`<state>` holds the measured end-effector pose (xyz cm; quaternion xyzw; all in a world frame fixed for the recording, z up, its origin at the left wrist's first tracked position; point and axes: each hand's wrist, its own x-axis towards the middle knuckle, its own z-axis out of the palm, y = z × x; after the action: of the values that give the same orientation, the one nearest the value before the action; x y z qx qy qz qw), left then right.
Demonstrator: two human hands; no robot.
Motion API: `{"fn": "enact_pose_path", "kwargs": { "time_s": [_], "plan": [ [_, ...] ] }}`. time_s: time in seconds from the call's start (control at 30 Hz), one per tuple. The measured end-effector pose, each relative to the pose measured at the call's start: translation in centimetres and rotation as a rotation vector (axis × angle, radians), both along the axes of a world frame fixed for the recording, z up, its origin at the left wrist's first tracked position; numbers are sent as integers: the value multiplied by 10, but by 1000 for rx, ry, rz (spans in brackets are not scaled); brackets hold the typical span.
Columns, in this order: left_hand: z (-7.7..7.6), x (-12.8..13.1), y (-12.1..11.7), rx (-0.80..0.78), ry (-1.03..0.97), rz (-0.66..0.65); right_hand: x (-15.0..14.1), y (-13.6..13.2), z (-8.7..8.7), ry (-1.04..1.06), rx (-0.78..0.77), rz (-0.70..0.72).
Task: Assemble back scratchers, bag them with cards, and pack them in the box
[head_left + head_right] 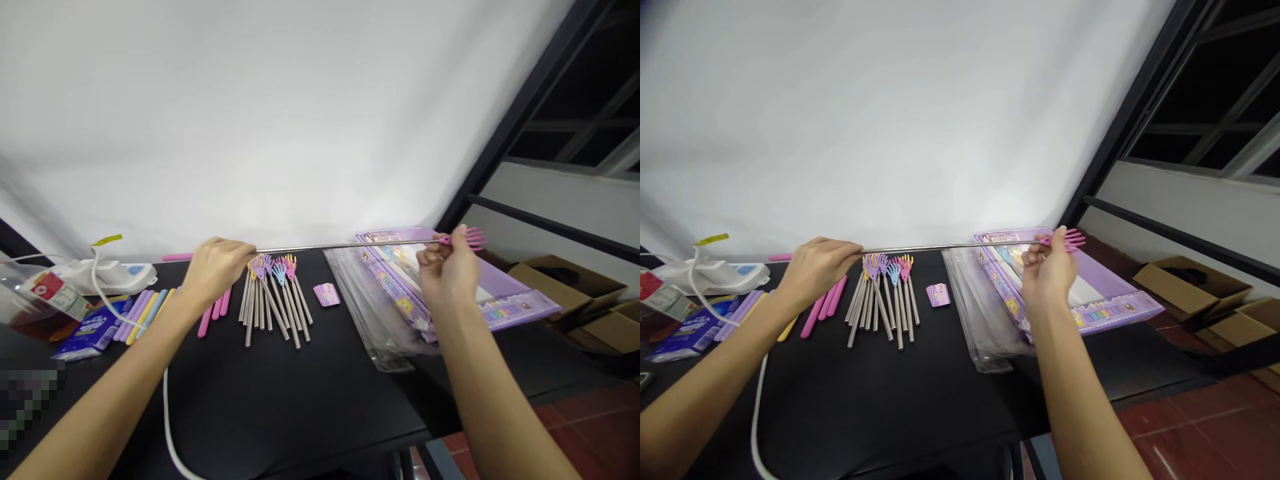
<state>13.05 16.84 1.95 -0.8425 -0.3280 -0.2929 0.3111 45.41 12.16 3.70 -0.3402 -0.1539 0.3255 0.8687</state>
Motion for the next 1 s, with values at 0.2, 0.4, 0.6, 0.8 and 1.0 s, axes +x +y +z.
{"fn": "enact_pose_path", "kwargs": {
  "time_s": [0.2, 0.4, 0.6, 0.8, 1.0],
  "plan": [
    [3, 23, -2, -15, 76, -94, -8, -2, -6, -17, -20, 138],
    [6, 18, 9, 36, -3, -25, 25, -4, 4, -31, 34, -23],
    [11, 68, -3, 10, 36, -142, -36, -3, -5, -152, 33, 217],
    [3, 46, -11, 8, 60, -53, -12, -5, 2, -89, 53, 65],
    [8, 35, -15, 54, 30, -56, -32, 9, 1, -190, 32, 255]
  ]
}}
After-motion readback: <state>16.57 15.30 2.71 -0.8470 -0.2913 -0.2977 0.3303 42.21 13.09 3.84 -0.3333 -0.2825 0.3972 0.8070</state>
